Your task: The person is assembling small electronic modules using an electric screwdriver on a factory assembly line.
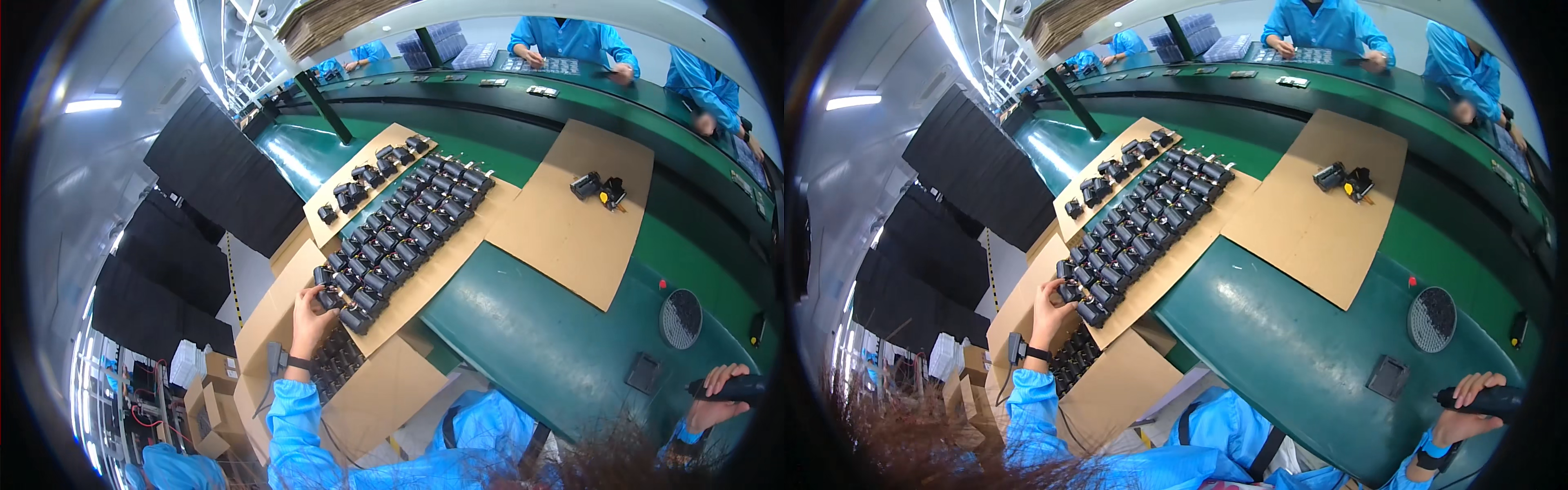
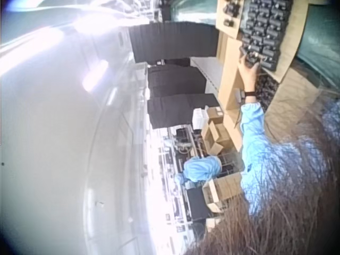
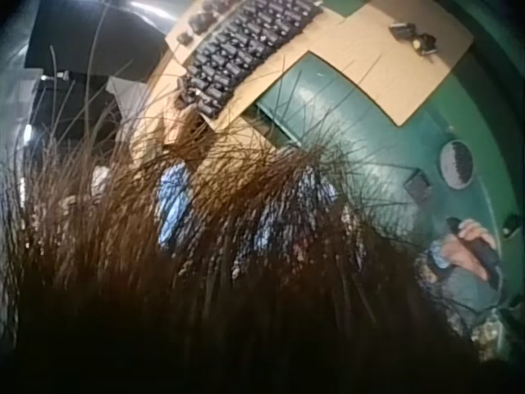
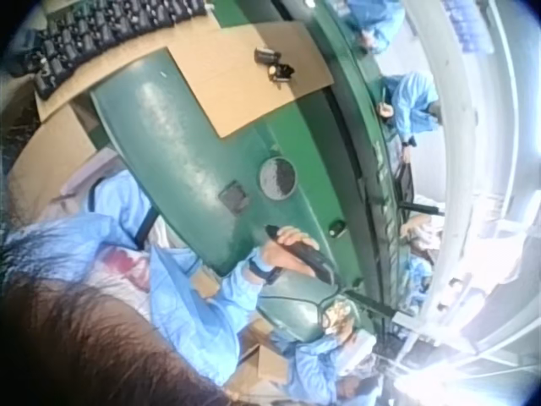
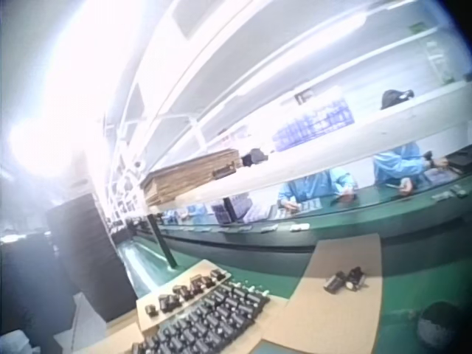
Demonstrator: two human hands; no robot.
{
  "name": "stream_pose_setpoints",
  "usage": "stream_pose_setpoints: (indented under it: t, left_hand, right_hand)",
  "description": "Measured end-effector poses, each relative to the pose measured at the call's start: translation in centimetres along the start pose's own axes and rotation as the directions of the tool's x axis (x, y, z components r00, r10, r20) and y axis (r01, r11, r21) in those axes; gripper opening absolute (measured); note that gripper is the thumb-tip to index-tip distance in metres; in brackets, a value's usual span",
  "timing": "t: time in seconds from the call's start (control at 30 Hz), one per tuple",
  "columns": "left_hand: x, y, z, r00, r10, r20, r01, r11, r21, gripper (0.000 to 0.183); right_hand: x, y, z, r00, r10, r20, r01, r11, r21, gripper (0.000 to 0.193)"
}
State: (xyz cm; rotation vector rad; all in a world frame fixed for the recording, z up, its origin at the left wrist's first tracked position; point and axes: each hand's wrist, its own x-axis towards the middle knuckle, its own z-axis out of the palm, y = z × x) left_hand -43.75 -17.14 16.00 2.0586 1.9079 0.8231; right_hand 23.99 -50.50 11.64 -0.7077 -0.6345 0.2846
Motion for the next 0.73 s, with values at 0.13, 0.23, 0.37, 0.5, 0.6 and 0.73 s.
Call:
stream_pose_setpoints:
  t: [0.13,0.23,0.37,0.5,0.6,0.73]
  left_hand:
    - [-0.2,-1.6,0.8,0.999,0.037,-0.028,-0.038,0.999,-0.035,0.064]
    - [-0.7,-1.6,1.0,0.997,0.008,-0.076,-0.018,0.991,-0.132,0.062]
    - [0.5,-4.0,3.5,0.954,-0.098,-0.285,0.036,0.976,-0.217,0.058]
    - [2.9,-8.0,6.5,0.952,-0.162,-0.259,0.040,0.907,-0.419,0.069]
    - [3.5,-7.8,7.8,0.962,-0.198,-0.186,0.046,0.793,-0.608,0.068]
    - [2.1,-2.0,8.4,0.956,-0.234,-0.178,0.045,0.715,-0.698,0.061]
  right_hand:
    - [0.4,-0.2,2.7,1.000,0.005,0.005,-0.005,1.000,-0.002,0.073]
    - [0.4,0.7,0.9,0.999,0.021,0.030,-0.021,1.000,-0.001,0.072]
    - [0.1,0.0,-0.5,0.999,0.012,0.047,-0.012,1.000,-0.015,0.070]
    - [0.1,0.6,-0.8,0.999,0.012,0.031,-0.012,1.000,0.007,0.072]
    - [0.3,0.9,-1.3,0.994,0.014,0.112,-0.018,0.999,0.036,0.071]
    - [0.1,0.6,-1.0,0.993,0.004,0.121,-0.007,1.000,0.024,0.070]
